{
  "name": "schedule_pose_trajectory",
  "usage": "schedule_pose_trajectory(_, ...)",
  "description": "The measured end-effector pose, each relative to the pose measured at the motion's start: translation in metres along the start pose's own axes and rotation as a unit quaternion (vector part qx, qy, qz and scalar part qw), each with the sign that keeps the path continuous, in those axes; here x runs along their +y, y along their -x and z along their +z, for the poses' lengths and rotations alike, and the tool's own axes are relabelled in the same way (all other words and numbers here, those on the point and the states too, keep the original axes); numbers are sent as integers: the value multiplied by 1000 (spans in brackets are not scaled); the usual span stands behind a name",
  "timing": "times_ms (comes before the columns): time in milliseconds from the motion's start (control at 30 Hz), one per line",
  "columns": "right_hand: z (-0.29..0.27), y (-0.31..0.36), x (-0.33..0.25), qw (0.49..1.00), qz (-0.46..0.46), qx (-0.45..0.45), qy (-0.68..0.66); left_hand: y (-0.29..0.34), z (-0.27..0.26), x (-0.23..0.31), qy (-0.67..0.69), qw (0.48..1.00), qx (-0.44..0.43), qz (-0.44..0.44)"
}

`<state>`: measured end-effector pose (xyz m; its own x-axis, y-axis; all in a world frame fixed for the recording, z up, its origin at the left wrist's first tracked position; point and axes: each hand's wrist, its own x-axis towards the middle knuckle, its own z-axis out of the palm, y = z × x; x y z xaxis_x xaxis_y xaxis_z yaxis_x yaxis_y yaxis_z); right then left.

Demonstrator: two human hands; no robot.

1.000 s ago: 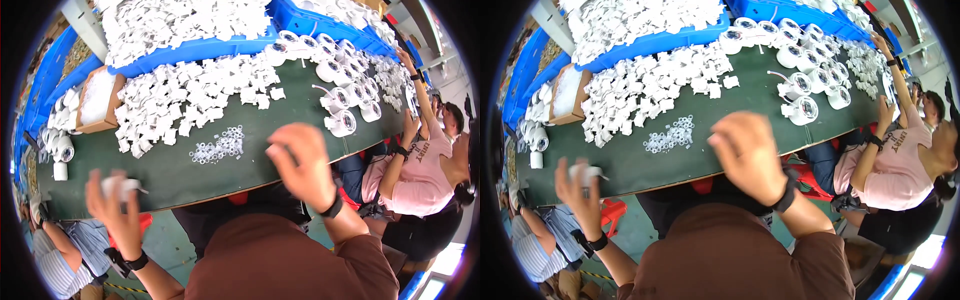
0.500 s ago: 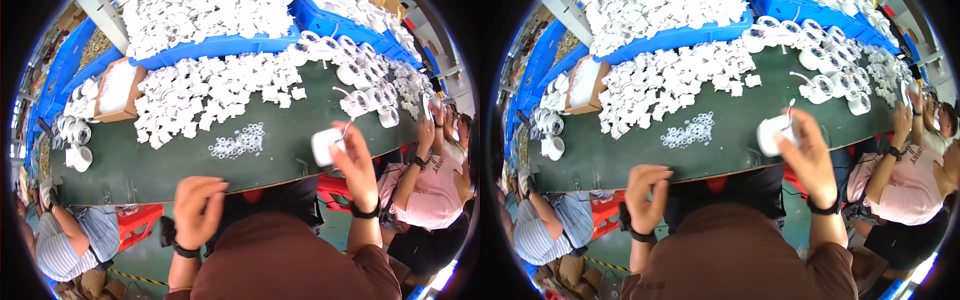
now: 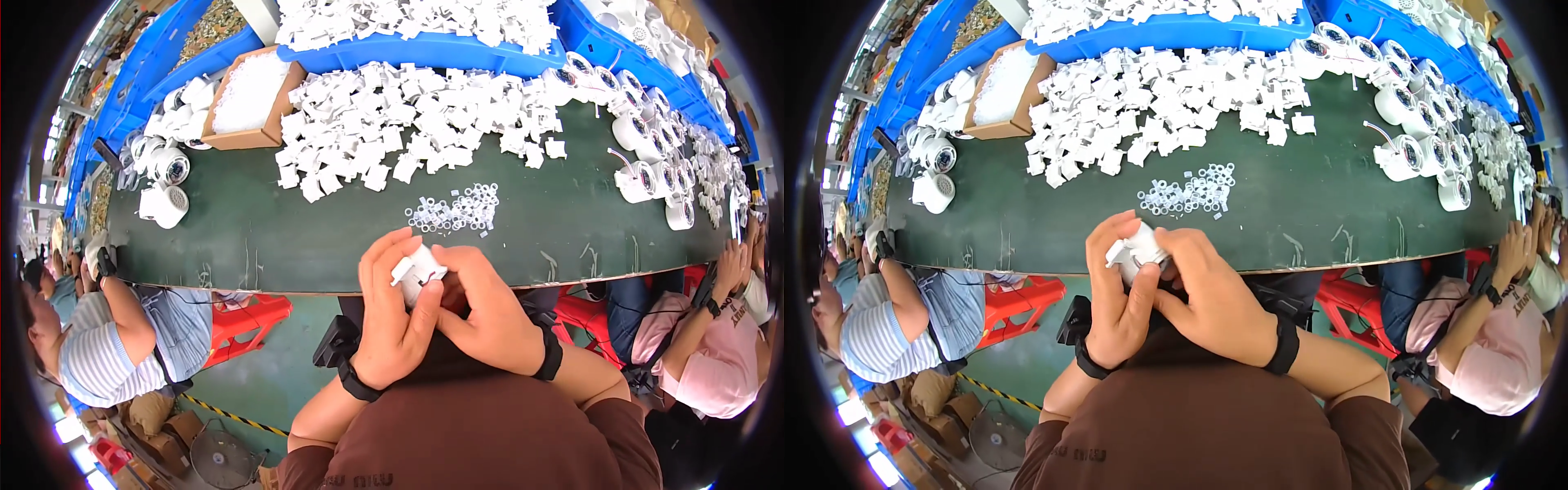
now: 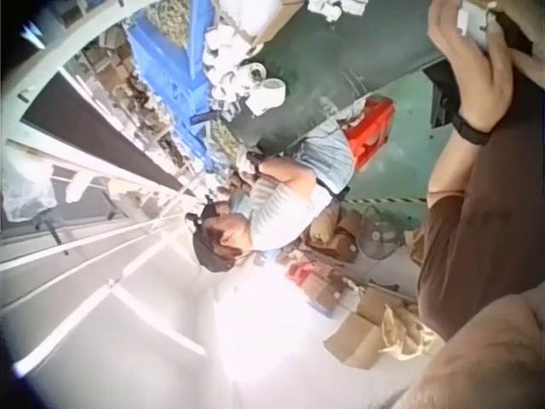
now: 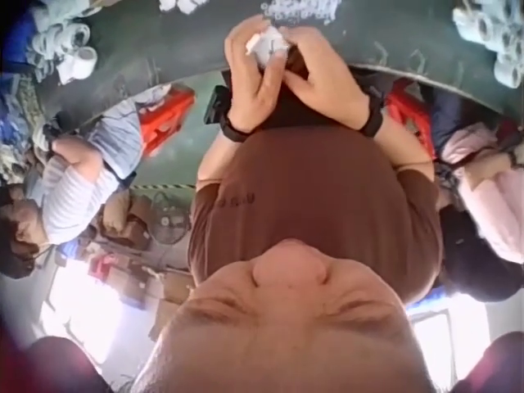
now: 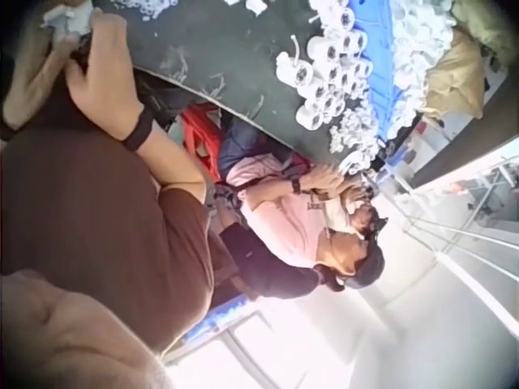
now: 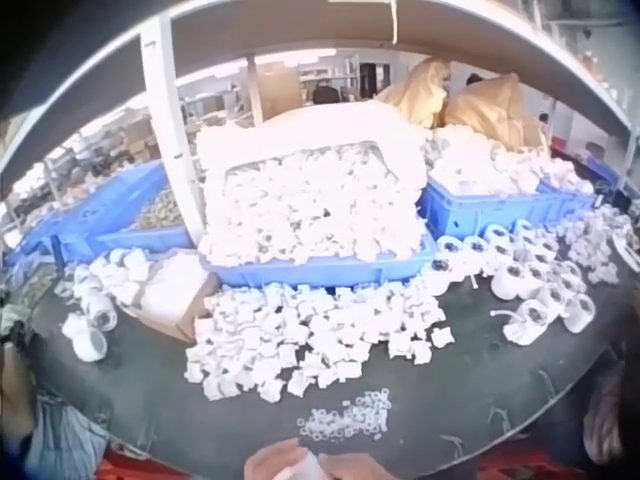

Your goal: The person picks up a white plastic component and a small white ring, fits the ring onto the component, and then presses a white cap onto the assembly. This process is repeated multiple times with additional components, rings, and caps.

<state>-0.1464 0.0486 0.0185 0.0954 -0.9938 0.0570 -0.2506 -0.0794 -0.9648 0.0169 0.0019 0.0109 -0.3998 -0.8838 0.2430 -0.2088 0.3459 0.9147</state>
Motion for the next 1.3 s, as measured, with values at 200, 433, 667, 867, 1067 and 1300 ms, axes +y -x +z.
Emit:
schedule_pose_trajectory(200, -25, -22, -24, 995, 38, -50, -73, -11, -9, -2, -153, 985, 16, 74)
schedule_pose_trajectory(433, -19, -25, -25, 984, 70, 1, -161, -15, -18, -1, -96, 993, -28, 59)
schedule_pose_trajectory(667, -8, -22, -11, 995, -50, 74, -55, -14, -12, 2, -47, 998, -15, 33)
schedule_pose_trajectory(867, -7, -15, -7, 988, -114, 104, 27, -17, -10, 1, -46, 997, -31, 47)
schedule_pose_trajectory(1067, -76, -36, -10, 972, -120, 12, 203, -13, -12, 0, -54, 998, -9, 41)
schedule_pose_trajectory(1300, -126, -64, 46, 901, -8, 246, 358, -13, -8, 1, -58, 997, -16, 44)
